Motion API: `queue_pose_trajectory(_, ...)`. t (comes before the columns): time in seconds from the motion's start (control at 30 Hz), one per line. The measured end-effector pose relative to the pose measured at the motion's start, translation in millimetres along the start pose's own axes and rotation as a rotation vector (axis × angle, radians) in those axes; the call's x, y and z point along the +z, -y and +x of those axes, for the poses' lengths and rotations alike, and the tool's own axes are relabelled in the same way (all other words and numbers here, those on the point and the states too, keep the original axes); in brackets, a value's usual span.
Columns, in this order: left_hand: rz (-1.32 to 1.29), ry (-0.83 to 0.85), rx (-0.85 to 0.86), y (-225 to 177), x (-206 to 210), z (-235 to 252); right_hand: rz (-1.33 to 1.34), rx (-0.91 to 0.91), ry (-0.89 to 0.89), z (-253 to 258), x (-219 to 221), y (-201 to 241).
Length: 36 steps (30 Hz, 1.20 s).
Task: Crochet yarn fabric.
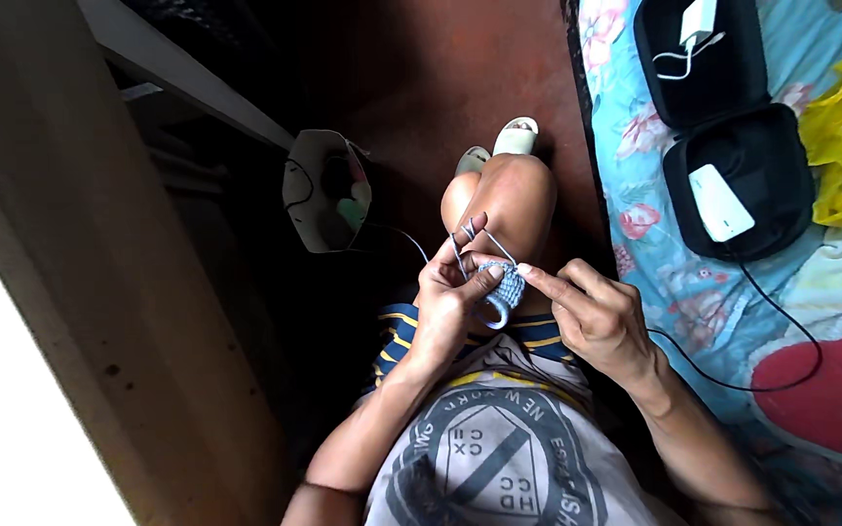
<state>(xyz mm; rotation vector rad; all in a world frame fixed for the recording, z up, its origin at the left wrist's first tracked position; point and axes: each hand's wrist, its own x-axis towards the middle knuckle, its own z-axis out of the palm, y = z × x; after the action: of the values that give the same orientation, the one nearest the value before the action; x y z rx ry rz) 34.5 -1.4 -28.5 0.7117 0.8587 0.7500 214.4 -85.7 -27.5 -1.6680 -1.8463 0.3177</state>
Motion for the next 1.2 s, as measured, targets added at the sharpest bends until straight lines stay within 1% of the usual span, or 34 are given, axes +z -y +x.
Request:
queue_pose_trajectory(0.07, 0.055, 0.023, 0.051, 2, 0, -2, 0.139, 0.065, -0.015, 0, 1, -1)
queue_pose_trajectory(0.1, 0.116, 0.027, 0.113, 4, 1, -3, 0.21, 0.098, -0.022, -1, 2, -2)
queue_pose_trajectory(0.17, 0.287, 0.037, 0.307, 12, 4, -5, 0.311, 0.156, -0.031, -1, 3, 1)
queue_pose_trajectory(0.27, 0.489, 0.052, 0.684, 33, 3, -2, 0.471, 0.305, -0.024, 2, 4, 14)
queue_pose_trajectory(0.3, 0.499, 0.052, 0.756, 38, 3, 0, 0.595, 0.393, -0.001, 5, 3, 19)
queue_pose_trajectory(0.33, 0.466, 0.051, 0.776, 42, 4, 0, 0.735, 0.494, 0.015, 9, 3, 24)
queue_pose_trajectory(0.37, 0.405, 0.045, 0.741, 43, 6, -2, 0.863, 0.581, 0.023, 12, 3, 26)
queue_pose_trajectory(0.4, 0.336, 0.031, 0.668, 41, 9, -5, 0.934, 0.619, 0.024, 13, 4, 26)
queue_pose_trajectory(0.43, 0.27, 0.02, 0.582, 38, 11, -8, 0.91, 0.605, 0.019, 14, 5, 27)
queue_pose_trajectory(0.47, 0.216, 0.022, 0.504, 33, 11, -10, 0.794, 0.549, 0.007, 13, 6, 28)
queue_pose_trajectory(0.57, 0.113, 0.006, 0.328, 22, 11, -11, 0.329, 0.331, -0.06, 7, 8, 27)
queue_pose_trajectory(0.63, 0.081, -0.008, 0.25, 18, 8, -7, 0.125, 0.196, -0.093, 5, 10, 21)
queue_pose_trajectory(0.7, 0.081, 0.005, 0.216, 14, 4, -3, 0.023, 0.109, -0.099, 3, 9, 15)
queue_pose_trajectory(0.77, 0.086, 0.024, 0.2, 10, 2, -2, -0.021, 0.057, -0.101, 2, 9, 11)
queue_pose_trajectory(0.97, 0.054, 0.053, 0.134, 5, -3, -1, -0.157, -0.03, -0.106, 0, 5, 7)
queue_pose_trajectory(1.1, 0.039, 0.054, 0.101, 5, -6, 0, -0.153, -0.044, -0.095, -2, 3, 3)
queue_pose_trajectory(1.2, 0.041, 0.06, 0.079, 4, -6, 0, -0.061, -0.016, -0.084, -3, 2, 1)
